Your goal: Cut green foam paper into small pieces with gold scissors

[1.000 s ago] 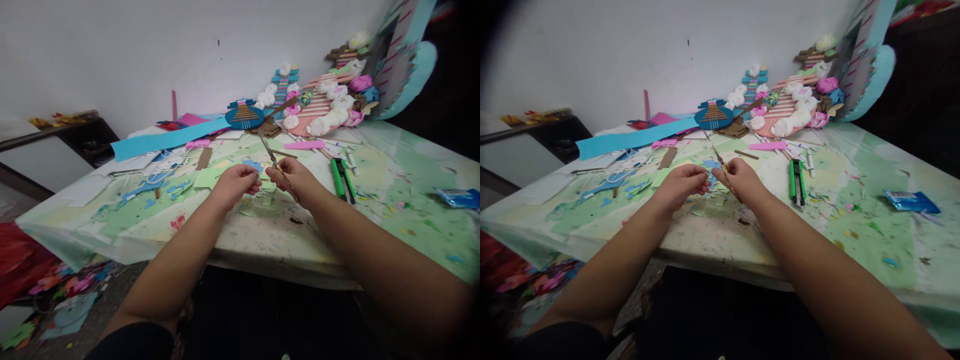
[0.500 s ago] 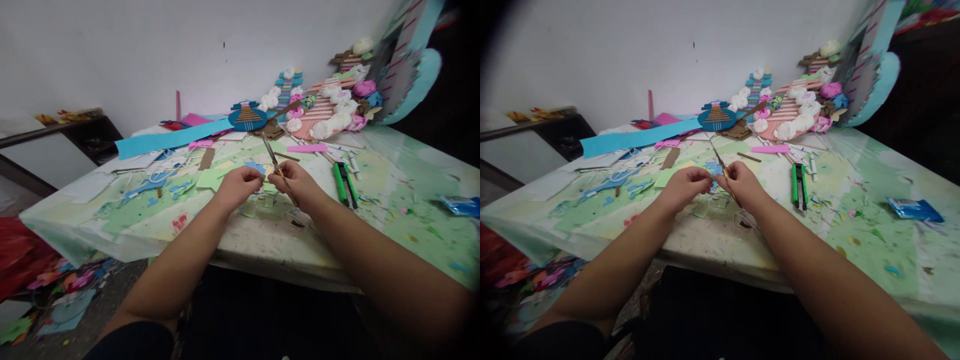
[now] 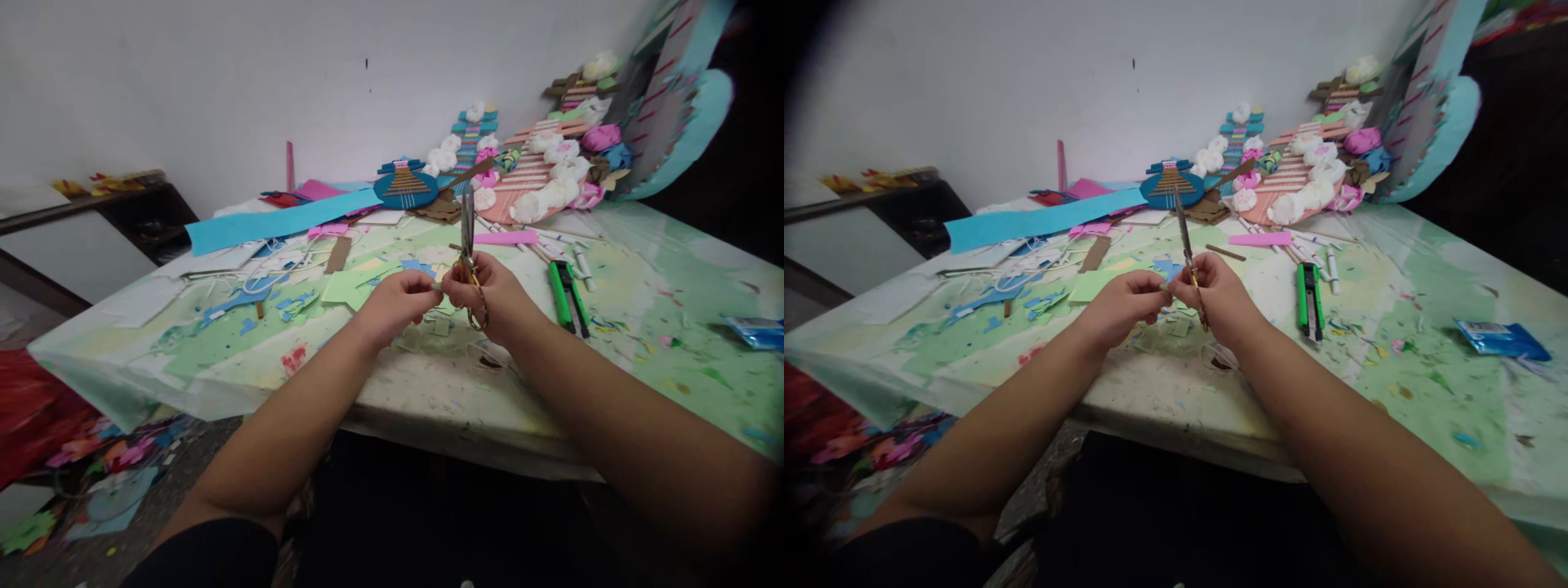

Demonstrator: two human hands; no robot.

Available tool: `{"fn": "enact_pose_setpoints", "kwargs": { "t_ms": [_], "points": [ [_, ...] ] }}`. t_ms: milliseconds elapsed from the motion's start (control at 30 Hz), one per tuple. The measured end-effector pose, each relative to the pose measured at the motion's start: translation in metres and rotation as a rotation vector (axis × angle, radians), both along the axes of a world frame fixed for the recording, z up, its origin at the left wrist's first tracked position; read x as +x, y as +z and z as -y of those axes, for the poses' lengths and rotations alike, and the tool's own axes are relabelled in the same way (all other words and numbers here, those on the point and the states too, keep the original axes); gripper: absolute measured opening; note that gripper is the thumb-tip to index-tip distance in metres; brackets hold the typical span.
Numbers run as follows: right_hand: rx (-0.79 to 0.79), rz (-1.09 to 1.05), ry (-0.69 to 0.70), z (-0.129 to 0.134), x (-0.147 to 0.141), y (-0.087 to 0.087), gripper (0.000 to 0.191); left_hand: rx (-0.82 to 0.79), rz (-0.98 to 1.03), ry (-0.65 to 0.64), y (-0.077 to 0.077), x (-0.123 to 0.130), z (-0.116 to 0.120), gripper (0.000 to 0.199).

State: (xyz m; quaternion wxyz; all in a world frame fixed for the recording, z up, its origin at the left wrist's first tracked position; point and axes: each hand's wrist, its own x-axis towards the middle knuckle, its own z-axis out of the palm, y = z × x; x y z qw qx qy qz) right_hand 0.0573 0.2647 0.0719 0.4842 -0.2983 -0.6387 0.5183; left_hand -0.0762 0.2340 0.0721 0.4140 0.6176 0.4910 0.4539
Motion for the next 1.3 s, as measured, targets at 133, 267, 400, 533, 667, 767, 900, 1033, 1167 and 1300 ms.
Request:
{"fn": "enact_pose_setpoints", "kwargs": {
  "t_ms": [133, 267, 400, 533, 667, 767, 900, 1033, 1167, 1300],
  "points": [
    [-0.022, 0.007, 0.024, 0.0, -0.001, 0.0, 0.026, -0.024, 0.132, 0.027, 0.001, 0.001, 0.0, 0.009],
    [-0.013, 0.013, 0.021, -0.001, 0.0, -0.002, 0.026, -0.072, 0.209, 0.018, 0.002, 0.002, 0.001, 0.012],
    [-0.007, 0.002, 0.027, -0.003, -0.001, -0.005, 0.022, -0.02, 0.224, 0.025, 0.003, 0.0, -0.001, 0.012],
    [-0.029, -0.02, 0.034, -0.003, -0.003, -0.008, 0.022, -0.024, 0.241, 0.031, 0.002, -0.001, -0.002, 0.015],
    [-0.053, -0.036, 0.038, -0.003, -0.003, -0.008, 0.022, -0.021, 0.24, 0.043, 0.0, -0.003, -0.003, 0.019],
    [-0.057, -0.031, 0.035, -0.003, -0.003, -0.008, 0.023, -0.011, 0.225, 0.068, 0.0, -0.004, -0.003, 0.02],
    [-0.029, 0.022, 0.035, -0.004, -0.003, -0.009, 0.023, 0.009, 0.192, 0.08, 0.0, -0.004, -0.003, 0.019],
    [0.065, 0.225, -0.043, -0.006, 0.0, -0.01, 0.025, 0.036, 0.201, 0.094, 0.002, -0.003, -0.002, 0.018],
    [0.293, 0.584, -0.237, -0.005, 0.006, -0.008, 0.035, 0.058, 0.283, 0.154, 0.004, -0.008, -0.003, 0.019],
    [0.368, 0.736, -0.275, 0.001, 0.007, -0.003, 0.04, 0.108, 0.35, 0.201, 0.004, -0.012, -0.005, 0.019]
  ]
}}
